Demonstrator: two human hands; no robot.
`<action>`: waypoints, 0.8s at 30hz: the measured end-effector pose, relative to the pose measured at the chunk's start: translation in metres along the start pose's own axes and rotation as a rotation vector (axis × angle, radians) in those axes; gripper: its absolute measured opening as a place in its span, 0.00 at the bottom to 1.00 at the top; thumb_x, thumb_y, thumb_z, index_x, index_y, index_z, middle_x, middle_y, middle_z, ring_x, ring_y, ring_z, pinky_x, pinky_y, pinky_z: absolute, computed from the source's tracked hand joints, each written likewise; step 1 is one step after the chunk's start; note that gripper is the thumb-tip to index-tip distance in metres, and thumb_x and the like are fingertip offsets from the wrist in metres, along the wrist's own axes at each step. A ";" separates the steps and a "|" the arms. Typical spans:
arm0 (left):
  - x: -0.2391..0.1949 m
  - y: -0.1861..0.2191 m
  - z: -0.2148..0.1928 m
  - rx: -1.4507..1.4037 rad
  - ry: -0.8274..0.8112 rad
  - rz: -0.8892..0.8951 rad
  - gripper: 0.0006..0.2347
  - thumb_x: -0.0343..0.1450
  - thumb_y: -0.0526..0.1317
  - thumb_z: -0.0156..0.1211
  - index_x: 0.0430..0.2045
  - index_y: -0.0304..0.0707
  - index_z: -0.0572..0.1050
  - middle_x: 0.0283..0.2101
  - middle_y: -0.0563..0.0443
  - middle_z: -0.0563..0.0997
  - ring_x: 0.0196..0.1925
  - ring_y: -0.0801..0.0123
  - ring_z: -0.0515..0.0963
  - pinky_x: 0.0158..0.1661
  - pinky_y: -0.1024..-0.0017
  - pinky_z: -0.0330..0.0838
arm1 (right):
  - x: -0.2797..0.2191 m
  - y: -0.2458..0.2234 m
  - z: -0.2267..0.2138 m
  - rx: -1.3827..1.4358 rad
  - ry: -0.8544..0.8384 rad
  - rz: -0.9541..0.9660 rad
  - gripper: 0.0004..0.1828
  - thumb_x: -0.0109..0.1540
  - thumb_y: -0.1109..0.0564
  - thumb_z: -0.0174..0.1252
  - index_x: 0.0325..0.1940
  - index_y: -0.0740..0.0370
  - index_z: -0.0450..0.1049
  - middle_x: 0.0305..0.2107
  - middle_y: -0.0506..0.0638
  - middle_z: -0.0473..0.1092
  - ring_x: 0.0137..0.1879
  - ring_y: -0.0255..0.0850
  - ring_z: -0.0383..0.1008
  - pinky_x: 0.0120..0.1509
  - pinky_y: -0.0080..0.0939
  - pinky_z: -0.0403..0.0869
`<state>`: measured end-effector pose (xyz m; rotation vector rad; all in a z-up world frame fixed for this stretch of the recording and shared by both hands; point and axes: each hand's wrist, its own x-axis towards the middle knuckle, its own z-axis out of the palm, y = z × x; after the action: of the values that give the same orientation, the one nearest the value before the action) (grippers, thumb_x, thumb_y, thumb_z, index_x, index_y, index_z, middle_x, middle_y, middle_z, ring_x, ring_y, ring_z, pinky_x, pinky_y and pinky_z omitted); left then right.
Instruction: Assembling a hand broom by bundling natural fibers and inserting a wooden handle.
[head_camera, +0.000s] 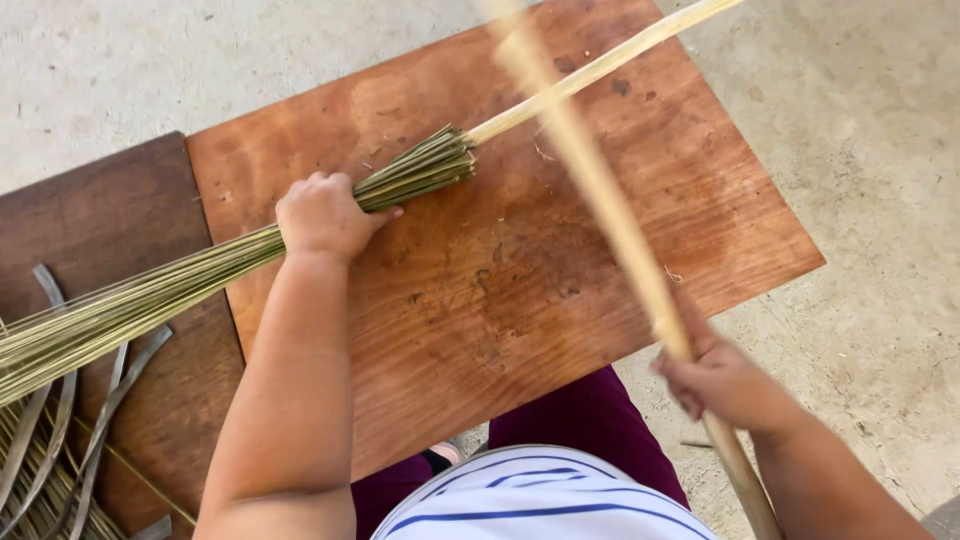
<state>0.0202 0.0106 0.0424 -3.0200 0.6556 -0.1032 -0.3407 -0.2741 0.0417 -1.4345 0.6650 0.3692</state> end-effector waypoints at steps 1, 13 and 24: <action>-0.004 -0.001 0.003 0.001 -0.008 -0.005 0.30 0.57 0.71 0.69 0.33 0.42 0.82 0.41 0.47 0.82 0.47 0.55 0.81 0.46 0.58 0.75 | 0.010 0.031 -0.009 -0.001 -0.006 0.007 0.55 0.59 0.64 0.54 0.82 0.25 0.38 0.18 0.45 0.69 0.14 0.31 0.60 0.17 0.33 0.66; -0.008 -0.024 0.020 0.050 0.437 0.129 0.13 0.67 0.48 0.68 0.40 0.43 0.77 0.44 0.51 0.78 0.51 0.56 0.76 0.50 0.55 0.67 | -0.019 -0.029 -0.026 -0.226 0.351 -0.259 0.55 0.60 0.62 0.58 0.84 0.32 0.39 0.18 0.49 0.64 0.17 0.33 0.61 0.19 0.36 0.66; -0.006 -0.038 -0.038 0.306 0.454 0.055 0.26 0.65 0.58 0.64 0.45 0.34 0.73 0.52 0.39 0.71 0.48 0.53 0.74 0.51 0.52 0.69 | -0.018 -0.010 -0.023 -0.176 0.510 -0.402 0.54 0.59 0.62 0.57 0.84 0.36 0.39 0.20 0.47 0.66 0.18 0.33 0.61 0.19 0.37 0.66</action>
<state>0.0274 0.0460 0.0825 -2.6888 0.6738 -0.8225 -0.3531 -0.2947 0.0605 -1.8070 0.7379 -0.2708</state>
